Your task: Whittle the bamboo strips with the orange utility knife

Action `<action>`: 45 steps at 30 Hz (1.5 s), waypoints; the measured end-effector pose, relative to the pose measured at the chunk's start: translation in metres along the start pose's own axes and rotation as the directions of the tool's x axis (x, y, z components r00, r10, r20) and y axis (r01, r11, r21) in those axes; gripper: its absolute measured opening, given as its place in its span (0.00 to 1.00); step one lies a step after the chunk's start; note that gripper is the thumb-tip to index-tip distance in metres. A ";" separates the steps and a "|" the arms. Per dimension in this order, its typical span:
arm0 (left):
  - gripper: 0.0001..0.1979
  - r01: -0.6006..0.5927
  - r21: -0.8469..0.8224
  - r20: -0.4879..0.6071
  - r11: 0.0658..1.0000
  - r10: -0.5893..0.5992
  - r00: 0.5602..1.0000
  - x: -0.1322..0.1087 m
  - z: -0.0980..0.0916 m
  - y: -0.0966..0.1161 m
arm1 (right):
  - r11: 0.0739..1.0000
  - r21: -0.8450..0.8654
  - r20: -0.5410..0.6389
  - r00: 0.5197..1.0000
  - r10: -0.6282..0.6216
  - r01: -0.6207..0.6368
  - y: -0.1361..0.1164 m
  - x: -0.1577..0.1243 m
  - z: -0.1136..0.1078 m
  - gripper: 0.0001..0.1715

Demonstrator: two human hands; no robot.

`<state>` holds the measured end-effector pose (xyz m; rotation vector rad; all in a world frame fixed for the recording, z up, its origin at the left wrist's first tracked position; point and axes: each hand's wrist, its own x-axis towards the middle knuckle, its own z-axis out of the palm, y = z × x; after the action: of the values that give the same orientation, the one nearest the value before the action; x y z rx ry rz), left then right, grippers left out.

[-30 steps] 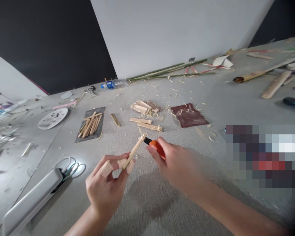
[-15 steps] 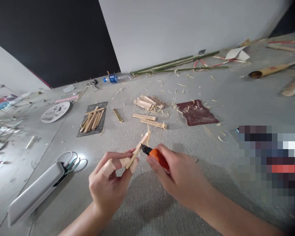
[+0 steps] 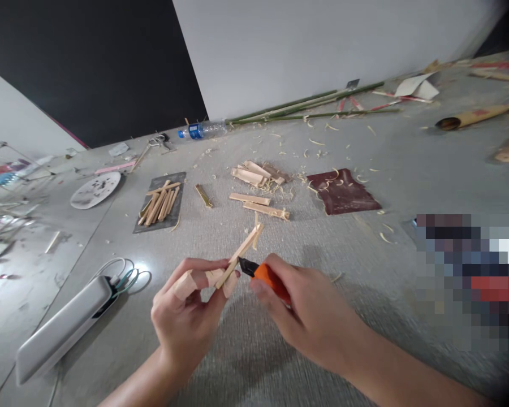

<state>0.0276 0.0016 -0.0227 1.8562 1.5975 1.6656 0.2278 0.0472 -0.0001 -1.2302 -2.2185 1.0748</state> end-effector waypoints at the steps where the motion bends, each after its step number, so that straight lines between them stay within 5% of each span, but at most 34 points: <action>1: 0.10 -0.001 -0.006 -0.003 1.000 0.001 1.000 0.000 0.000 0.000 | 1.000 0.001 0.000 1.000 0.001 -0.001 0.000 0.000 0.000 0.22; 19: 0.15 -0.022 -0.030 -0.036 0.999 0.021 0.999 -0.004 -0.008 0.005 | 0.999 -0.051 0.018 1.000 -0.016 0.017 -0.005 -0.003 -0.002 0.23; 25: 0.10 -0.017 0.044 -0.027 0.999 0.018 0.999 -0.001 -0.010 0.005 | 0.991 -0.130 -0.067 0.997 0.028 -0.037 0.001 0.005 -0.004 0.26; 31: 0.11 -0.143 0.093 -0.066 0.985 0.149 0.987 0.000 -0.012 0.007 | 0.984 -0.148 -0.199 0.978 0.067 -0.098 0.008 0.014 -0.013 0.28; 45: 0.10 -0.013 -0.049 -0.037 0.999 0.011 0.999 0.000 -0.003 0.004 | 0.996 -0.042 -0.198 0.978 0.071 -0.081 0.009 0.007 -0.016 0.27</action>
<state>0.0276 -0.0013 -0.0183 1.8259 1.5468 1.7376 0.2393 0.0628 0.0029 -1.3887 -2.0752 0.8874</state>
